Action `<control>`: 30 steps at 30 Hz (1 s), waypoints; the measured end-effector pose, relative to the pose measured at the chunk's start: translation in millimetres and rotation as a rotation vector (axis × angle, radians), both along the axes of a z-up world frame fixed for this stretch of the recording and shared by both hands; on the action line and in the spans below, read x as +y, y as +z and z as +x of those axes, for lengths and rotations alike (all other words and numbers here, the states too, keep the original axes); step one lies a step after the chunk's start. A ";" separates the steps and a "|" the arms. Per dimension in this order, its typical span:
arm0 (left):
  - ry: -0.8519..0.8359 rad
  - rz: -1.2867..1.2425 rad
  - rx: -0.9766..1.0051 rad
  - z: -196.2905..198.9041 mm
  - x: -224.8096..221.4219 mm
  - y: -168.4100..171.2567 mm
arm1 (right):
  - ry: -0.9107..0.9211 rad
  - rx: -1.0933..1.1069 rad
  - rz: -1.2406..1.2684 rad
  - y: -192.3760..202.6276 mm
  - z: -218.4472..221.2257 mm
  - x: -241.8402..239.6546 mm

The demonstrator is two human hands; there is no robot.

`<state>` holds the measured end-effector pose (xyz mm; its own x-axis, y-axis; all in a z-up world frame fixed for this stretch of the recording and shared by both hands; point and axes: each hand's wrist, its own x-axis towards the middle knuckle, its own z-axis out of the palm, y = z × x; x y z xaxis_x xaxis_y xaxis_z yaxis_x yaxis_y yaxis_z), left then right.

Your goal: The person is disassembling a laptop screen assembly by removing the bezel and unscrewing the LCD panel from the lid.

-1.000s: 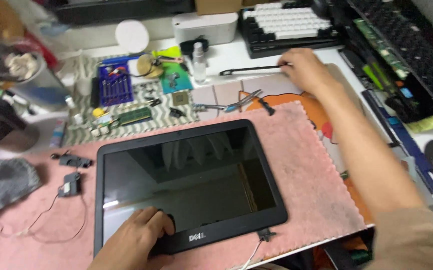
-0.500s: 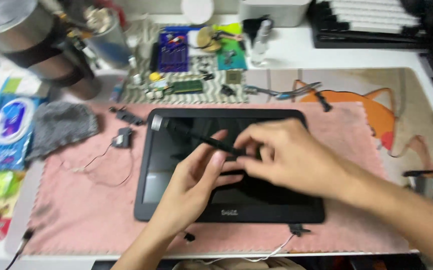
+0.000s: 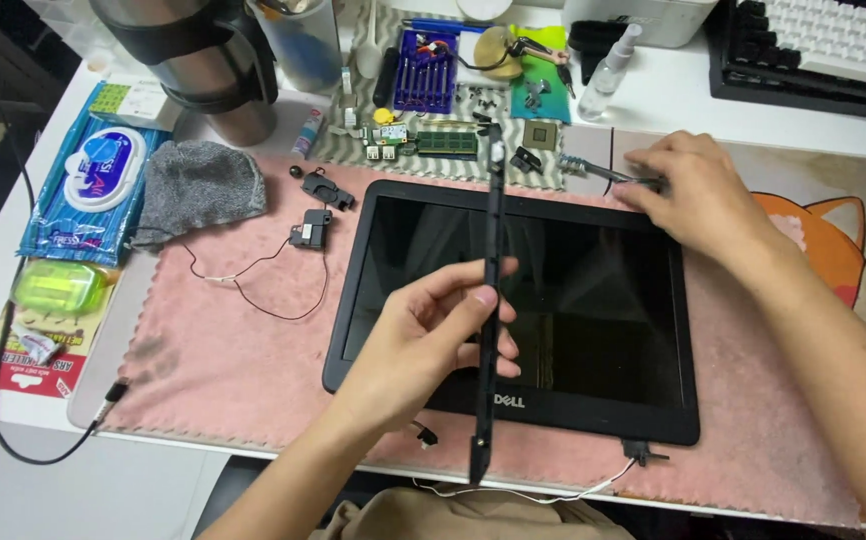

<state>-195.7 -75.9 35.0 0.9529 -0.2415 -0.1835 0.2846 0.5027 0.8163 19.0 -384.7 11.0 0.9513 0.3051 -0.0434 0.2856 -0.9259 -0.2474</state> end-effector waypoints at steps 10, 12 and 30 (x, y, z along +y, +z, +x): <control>-0.027 0.045 0.057 -19.1 -22.9 -16.8 | 0.265 -0.230 0.172 -0.3 -18.3 -11.0; -0.026 0.056 0.080 -22.1 -23.6 -14.8 | 0.350 -0.326 0.247 16.2 -38.7 -10.2; -0.040 0.707 -0.300 -37.6 -30.1 -15.0 | 0.513 -0.536 -0.083 48.3 -121.9 -15.8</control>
<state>-233.3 -106.0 20.1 0.9793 -0.1979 -0.0425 0.0076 -0.1739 0.9847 -102.9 -400.5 59.3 0.5872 0.7325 0.3445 0.7488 -0.6532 0.1123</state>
